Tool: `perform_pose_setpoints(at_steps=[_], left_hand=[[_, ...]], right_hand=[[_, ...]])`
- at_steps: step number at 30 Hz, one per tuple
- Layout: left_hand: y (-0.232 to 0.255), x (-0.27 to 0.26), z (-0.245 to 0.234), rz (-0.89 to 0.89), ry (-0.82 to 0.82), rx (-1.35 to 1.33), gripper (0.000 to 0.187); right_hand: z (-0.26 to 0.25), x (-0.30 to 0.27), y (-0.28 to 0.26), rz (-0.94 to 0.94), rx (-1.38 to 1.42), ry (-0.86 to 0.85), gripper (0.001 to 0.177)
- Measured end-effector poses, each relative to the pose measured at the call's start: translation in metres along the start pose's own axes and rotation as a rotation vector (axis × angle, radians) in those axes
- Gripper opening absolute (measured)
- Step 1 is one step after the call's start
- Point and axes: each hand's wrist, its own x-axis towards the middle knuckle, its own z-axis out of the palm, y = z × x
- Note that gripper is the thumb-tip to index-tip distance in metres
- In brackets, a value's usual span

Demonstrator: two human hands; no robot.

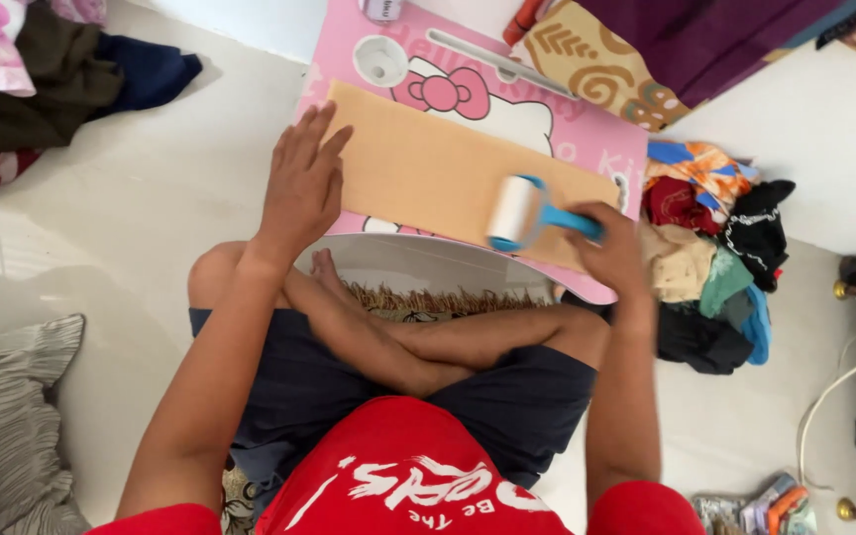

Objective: The person spreads a light-colored cloth on a small table, folds it into a smaller rectangle, and then uses a lint roller to clean the surface.

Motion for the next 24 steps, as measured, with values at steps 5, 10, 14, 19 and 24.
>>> perform_pose_setpoints(at_steps=[5,10,14,19,24], left_hand=[[-0.012,0.022,0.039,-0.055,-0.38,0.126,0.055],[-0.041,0.01,0.048,-0.16,-0.584,0.254,0.07],[-0.038,0.007,0.045,-0.079,-0.466,0.189,0.074],[-0.031,0.005,0.041,-0.015,-0.326,0.179,0.072],[-0.026,0.007,0.038,-0.028,-0.307,0.178,0.07]], right_hand=[[0.059,0.047,-0.1,-0.214,0.192,-0.06,0.035],[0.042,0.054,-0.07,-0.285,0.112,-0.12,0.034],[-0.029,0.012,-0.024,-0.096,-0.056,-0.132,0.034],[-0.106,-0.049,0.043,0.268,-0.303,0.035,0.036],[-0.103,-0.036,0.031,0.297,-0.236,0.092,0.032]])
